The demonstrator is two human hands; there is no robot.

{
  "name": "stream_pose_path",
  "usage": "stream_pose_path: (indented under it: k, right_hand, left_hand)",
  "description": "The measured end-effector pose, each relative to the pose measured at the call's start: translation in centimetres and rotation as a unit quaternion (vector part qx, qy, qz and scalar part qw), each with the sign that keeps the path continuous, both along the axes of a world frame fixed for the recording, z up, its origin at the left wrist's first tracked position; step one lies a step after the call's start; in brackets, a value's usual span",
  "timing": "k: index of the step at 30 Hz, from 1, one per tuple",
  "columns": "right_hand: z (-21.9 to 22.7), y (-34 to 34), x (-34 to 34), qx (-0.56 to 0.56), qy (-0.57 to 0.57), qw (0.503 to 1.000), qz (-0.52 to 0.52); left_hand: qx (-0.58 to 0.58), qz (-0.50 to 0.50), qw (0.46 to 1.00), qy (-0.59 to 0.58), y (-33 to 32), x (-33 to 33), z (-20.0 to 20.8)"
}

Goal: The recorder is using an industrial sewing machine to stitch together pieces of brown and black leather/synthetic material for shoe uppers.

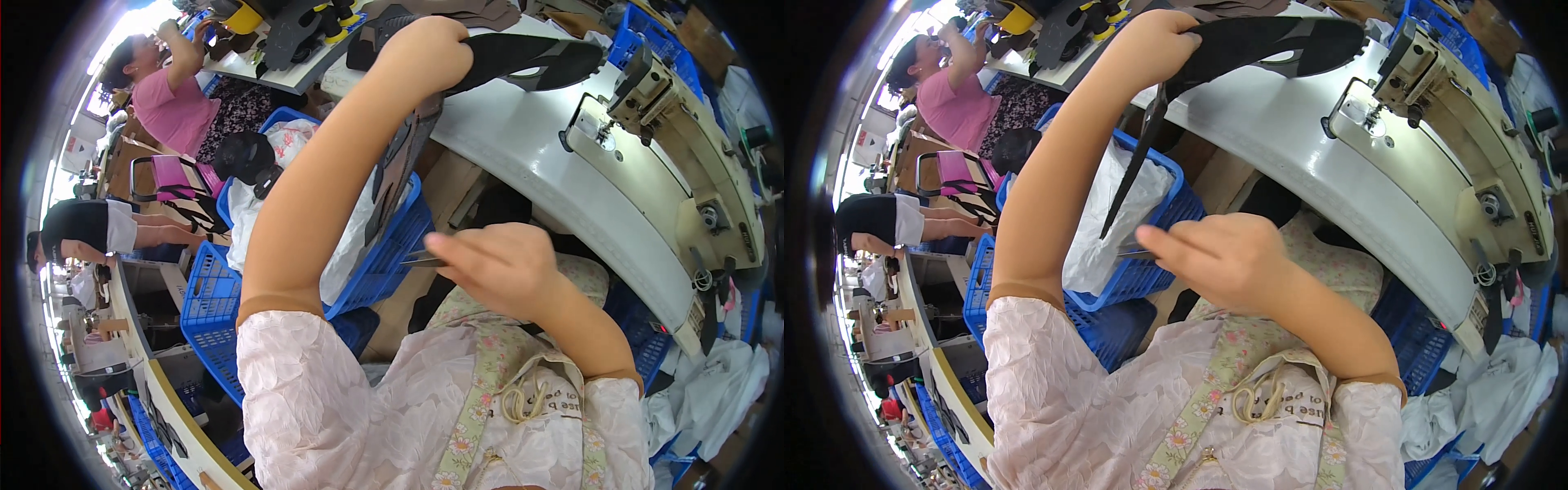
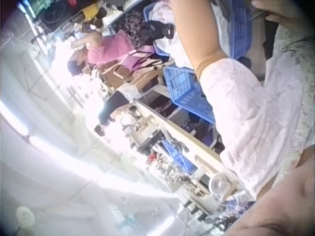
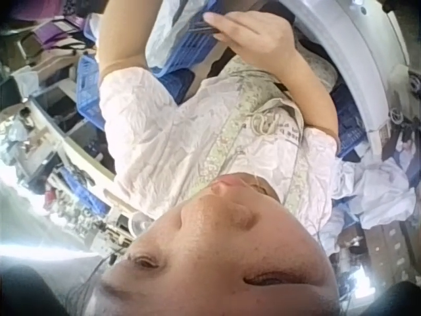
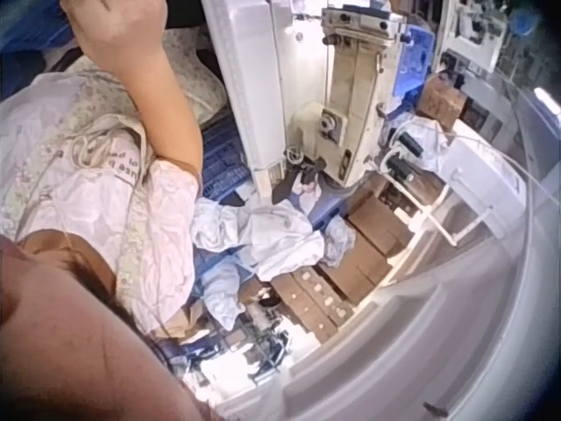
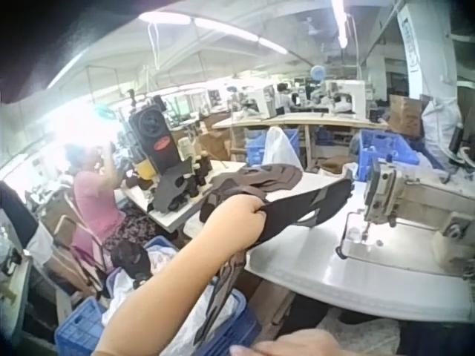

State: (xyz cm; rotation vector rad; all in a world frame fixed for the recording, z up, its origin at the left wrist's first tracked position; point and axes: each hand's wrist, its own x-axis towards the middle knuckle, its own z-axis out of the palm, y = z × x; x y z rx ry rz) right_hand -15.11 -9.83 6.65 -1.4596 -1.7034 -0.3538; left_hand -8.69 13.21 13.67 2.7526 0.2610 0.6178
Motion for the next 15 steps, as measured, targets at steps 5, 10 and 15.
stream_pose_path:
  k: [5,10,15]
  right_hand:
    - [7.7,-3.9,-0.8,-0.219,0.333,0.911,-0.108]
    - [8.2,-5.6,0.0,-0.303,0.196,0.925,-0.122]
    - [7.4,-6.1,-1.9,-0.423,0.051,0.889,-0.167]
  left_hand:
    - [0.092,-0.020,0.994,0.046,-3.5,2.1,-1.5]
    - [0.166,-0.043,0.979,0.109,-7.0,2.3,-1.1]
    - [0.163,-0.056,0.982,0.080,-8.7,3.5,-2.1]
